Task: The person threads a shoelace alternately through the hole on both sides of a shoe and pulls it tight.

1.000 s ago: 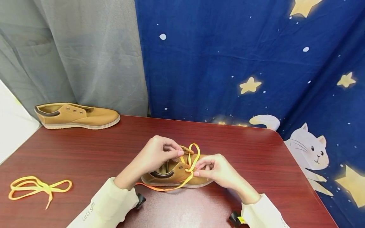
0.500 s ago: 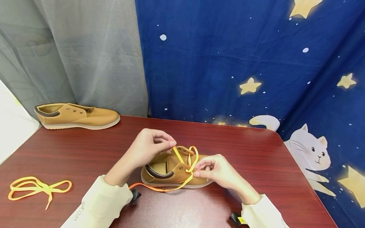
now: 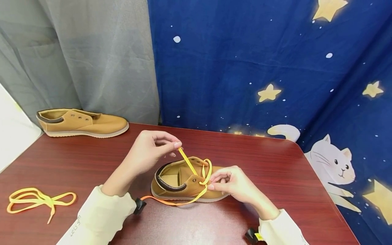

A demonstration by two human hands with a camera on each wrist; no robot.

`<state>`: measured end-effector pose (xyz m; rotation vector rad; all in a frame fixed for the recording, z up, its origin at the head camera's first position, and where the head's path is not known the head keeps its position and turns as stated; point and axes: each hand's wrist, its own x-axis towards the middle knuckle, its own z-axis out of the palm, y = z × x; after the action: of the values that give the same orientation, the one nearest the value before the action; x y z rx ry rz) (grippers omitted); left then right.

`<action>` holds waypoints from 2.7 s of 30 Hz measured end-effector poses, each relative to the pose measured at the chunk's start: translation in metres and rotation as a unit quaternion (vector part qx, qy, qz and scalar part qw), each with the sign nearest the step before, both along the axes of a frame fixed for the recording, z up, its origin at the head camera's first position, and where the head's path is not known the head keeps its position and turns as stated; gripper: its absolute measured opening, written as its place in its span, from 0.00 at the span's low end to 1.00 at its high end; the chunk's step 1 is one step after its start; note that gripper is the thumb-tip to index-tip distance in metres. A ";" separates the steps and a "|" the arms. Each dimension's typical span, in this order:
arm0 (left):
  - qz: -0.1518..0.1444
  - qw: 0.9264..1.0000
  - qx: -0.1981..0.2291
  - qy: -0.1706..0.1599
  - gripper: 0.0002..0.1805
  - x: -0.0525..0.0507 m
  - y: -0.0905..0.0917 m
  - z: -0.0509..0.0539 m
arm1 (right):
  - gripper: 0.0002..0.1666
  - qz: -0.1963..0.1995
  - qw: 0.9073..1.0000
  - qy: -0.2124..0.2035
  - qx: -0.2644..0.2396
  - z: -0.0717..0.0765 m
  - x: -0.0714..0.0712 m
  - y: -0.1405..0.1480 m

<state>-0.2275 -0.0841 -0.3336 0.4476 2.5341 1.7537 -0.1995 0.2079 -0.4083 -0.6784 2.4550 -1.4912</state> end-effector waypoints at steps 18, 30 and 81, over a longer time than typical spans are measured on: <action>0.025 0.999 -0.003 0.046 0.12 0.003 -0.016 0.014 | 0.09 -0.009 1.000 0.004 0.005 0.000 0.000 -0.001; 0.015 0.999 -0.010 0.040 0.12 0.005 -0.019 0.017 | 0.10 -0.012 1.000 0.000 0.012 0.000 0.000 -0.001; 0.074 0.988 0.111 0.070 0.14 0.005 -0.013 0.016 | 0.08 -0.015 1.000 0.009 0.016 -0.001 0.002 -0.002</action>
<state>-0.2224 -0.0971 -0.3178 0.4125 2.5331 2.1455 -0.1978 0.2060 -0.4091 -0.6556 2.5076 -1.4594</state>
